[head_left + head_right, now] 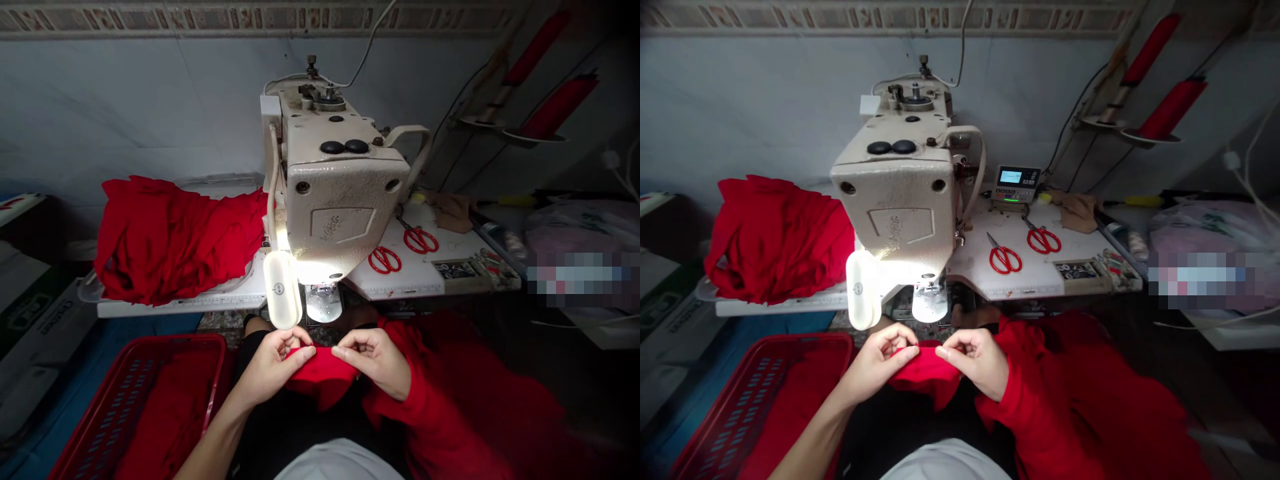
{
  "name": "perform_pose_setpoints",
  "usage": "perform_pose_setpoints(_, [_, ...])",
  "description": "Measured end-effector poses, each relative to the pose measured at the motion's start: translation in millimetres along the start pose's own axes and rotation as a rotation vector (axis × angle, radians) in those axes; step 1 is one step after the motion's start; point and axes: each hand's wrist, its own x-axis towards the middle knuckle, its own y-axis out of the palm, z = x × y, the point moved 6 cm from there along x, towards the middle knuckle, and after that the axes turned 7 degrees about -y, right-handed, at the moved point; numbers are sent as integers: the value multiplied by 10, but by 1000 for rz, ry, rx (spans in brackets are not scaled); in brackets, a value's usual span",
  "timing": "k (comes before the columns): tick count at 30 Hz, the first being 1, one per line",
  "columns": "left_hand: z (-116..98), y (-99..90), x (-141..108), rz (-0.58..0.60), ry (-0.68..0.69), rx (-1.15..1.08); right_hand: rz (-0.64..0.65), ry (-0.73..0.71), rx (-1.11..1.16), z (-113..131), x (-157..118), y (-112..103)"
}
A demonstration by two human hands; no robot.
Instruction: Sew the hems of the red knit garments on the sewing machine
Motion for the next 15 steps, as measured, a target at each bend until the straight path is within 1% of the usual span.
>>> perform_pose_setpoints(2, [-39,-55,-5,-54,45,-95,-50,-50,7,80,33,1])
perform_pose_setpoints(3, [-76,-78,-9,-69,79,-86,-64,-65,8,115,43,6])
perform_pose_setpoints(4, [-123,-101,-14,-83,117,-35,-74,-81,4,152,49,11])
perform_pose_setpoints(8, [-346,-165,-39,-153,277,286,-126,-172,-68,349,49,3])
perform_pose_setpoints(10, [-433,-164,-38,-164,332,358,-168,-235,-134,454,49,-20])
perform_pose_setpoints(12, [-486,-156,-16,-169,337,368,-208,-280,-174,516,64,-50])
perform_pose_setpoints(15, [-510,-175,50,-213,265,321,-263,-276,-144,488,119,-120])
